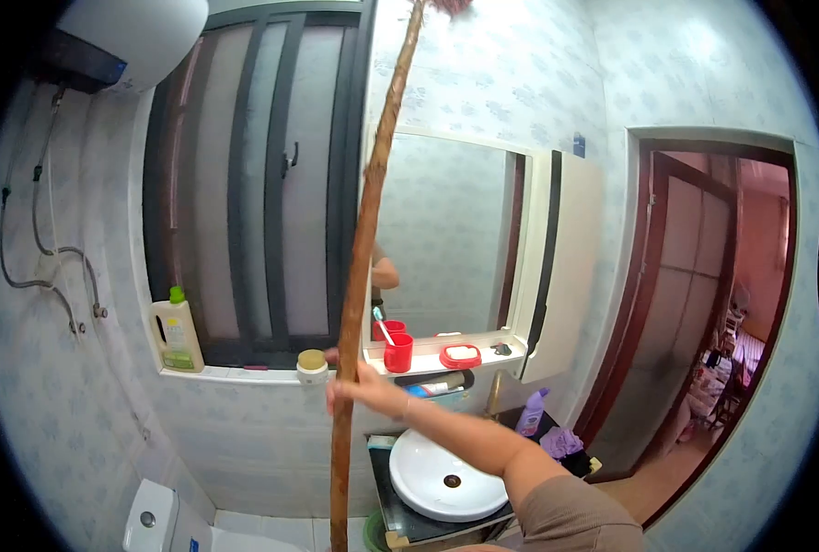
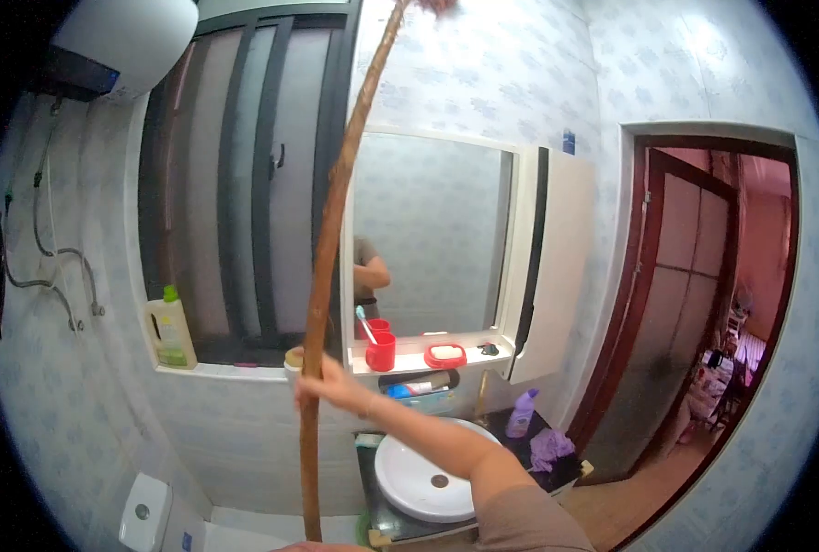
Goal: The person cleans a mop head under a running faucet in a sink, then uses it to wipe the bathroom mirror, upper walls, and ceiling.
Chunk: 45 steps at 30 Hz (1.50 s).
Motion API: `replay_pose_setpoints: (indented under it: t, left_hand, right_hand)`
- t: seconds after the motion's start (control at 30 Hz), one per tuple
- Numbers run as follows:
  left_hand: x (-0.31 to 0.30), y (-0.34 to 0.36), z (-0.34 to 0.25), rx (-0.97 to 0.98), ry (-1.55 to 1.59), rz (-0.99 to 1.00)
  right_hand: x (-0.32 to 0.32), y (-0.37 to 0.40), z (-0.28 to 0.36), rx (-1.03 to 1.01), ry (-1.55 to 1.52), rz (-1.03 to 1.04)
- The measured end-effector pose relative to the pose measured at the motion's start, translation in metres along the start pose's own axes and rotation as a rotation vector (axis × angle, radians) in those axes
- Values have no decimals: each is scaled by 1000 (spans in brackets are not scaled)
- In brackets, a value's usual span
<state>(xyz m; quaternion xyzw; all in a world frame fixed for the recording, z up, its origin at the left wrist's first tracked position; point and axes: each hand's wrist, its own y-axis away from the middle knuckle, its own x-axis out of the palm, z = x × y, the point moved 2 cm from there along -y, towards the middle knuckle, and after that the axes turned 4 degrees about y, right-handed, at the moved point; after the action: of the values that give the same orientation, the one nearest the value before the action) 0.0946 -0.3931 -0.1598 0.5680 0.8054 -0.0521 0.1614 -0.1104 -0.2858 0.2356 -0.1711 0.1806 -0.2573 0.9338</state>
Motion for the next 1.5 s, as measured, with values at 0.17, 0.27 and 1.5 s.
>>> replay_pose_setpoints:
  t: [0.17, 0.27, 1.5]
  left_hand:
    - [4, -36, -95, 176, 48, -29]
    - [45, -61, -130, 148, 33, -42]
    - [331, -152, -523, 479, 726, 1031]
  right_hand:
    - [-81, -32, 55, -101, -9, -82]
    - [-123, -26, 77, -124, 31, -98]
    - [-432, 163, 204, -61, 340, -1233]
